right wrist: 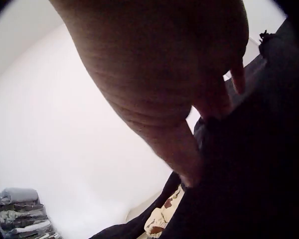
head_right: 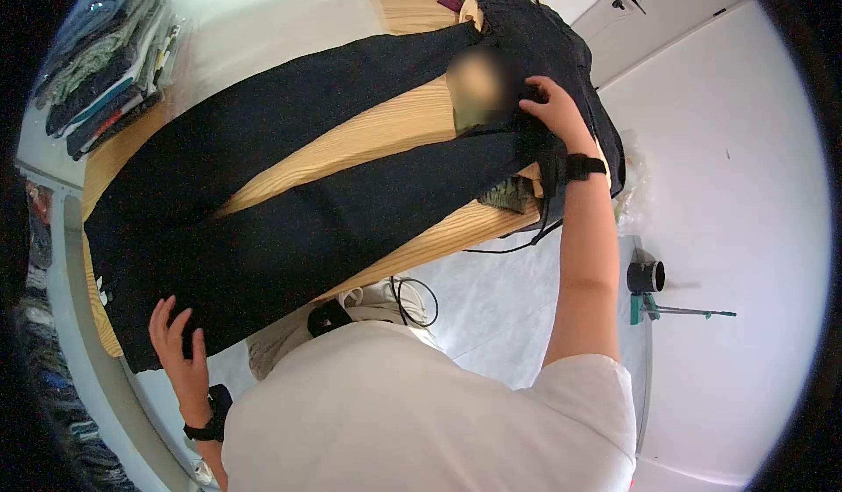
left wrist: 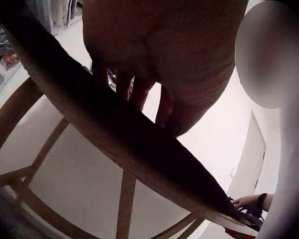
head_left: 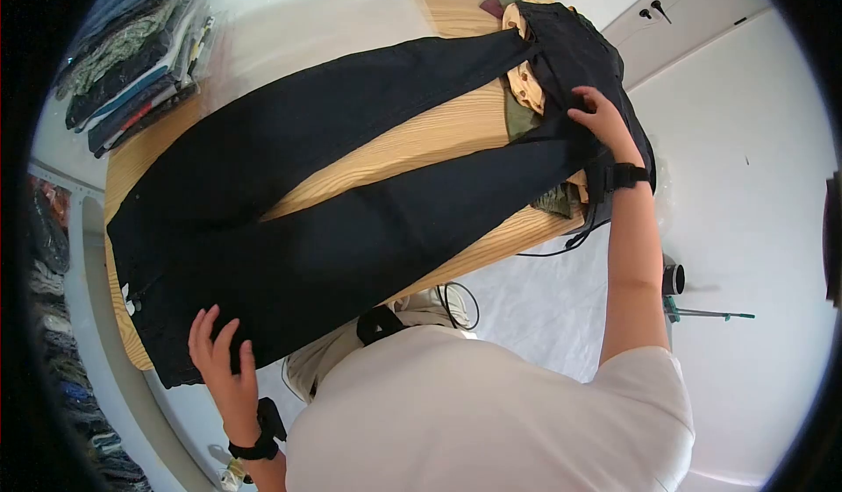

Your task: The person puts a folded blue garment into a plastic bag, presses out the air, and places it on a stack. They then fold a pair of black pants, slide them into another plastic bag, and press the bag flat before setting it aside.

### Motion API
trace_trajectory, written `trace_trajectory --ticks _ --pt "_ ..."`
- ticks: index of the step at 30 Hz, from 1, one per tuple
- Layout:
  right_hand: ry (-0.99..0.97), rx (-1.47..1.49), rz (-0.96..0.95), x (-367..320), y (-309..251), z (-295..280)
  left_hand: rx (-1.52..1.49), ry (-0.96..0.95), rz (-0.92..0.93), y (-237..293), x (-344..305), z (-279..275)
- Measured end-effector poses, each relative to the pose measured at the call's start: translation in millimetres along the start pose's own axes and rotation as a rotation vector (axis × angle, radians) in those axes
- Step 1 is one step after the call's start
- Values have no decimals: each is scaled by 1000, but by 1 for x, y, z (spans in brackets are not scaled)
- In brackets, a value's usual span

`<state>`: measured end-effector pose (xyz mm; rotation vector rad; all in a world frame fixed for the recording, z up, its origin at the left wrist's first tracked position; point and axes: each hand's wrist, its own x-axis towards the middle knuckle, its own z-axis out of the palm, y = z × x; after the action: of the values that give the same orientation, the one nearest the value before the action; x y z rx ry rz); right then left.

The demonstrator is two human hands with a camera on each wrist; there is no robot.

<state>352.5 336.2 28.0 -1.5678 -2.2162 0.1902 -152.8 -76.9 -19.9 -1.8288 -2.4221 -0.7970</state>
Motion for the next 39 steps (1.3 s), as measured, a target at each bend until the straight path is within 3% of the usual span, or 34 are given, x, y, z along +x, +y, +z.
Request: trace_trajectory --ticks 2,3,5,6,7,9,10,15,16,18,19,21,23,25,26,28,30,32,34,35,37,39 --pt "-268 12 -3 7 0 0 -56 -50 99 15 6 0" --pt "-271 13 -9 9 1 -3 -54 -48 93 18 6 1" --pt "-289 -37 60 12 -3 -13 -127 -239 105 25 4 4" --pt "-160 21 73 10 -7 -17 -101 -213 122 32 7 8" --pt "-163 21 72 12 -2 -16 -100 -214 119 28 5 11" --pt "118 113 229 11 7 -14 -70 -261 149 16 2 16" --pt "179 38 207 9 12 -13 -70 -268 153 14 2 17" --pt "155 102 216 -1 52 -1 -169 -246 180 25 10 2" --pt "231 0 310 -7 52 -5 -164 -246 172 21 8 1" --pt "301 -172 432 -22 60 -10 -137 61 63 2 -3 -5" --pt "292 -238 458 -31 69 -12 -109 56 46 -15 -16 -7" --pt "244 -304 590 -44 78 -15 -200 399 -598 -55 -49 -5" --pt "241 -312 659 -63 60 -16 -278 491 -820 -74 -71 -7" --pt "171 -249 672 -70 75 -11 -308 370 -1023 -101 -93 -1" --pt "180 -193 638 -75 72 -7 -516 341 -1140 -89 -87 -1" --pt "163 -117 590 -76 86 -4 -1283 190 -1078 -92 -90 -2" --pt "216 -31 619 -76 87 -1 -1396 288 -1072 -74 -73 -1" --pt "230 37 618 -76 52 -5 -1521 377 -1046 -55 -53 2" --pt "211 19 635 -74 47 -3 -1465 677 -1068 -43 -38 3" --pt "132 10 551 -75 46 -4 -1470 676 -1060 -54 -47 3" --pt "61 -6 471 -75 49 -6 -1720 399 -758 -88 -73 2" --pt "5 115 453 -75 51 -11 -1708 470 -745 -89 -73 -3"
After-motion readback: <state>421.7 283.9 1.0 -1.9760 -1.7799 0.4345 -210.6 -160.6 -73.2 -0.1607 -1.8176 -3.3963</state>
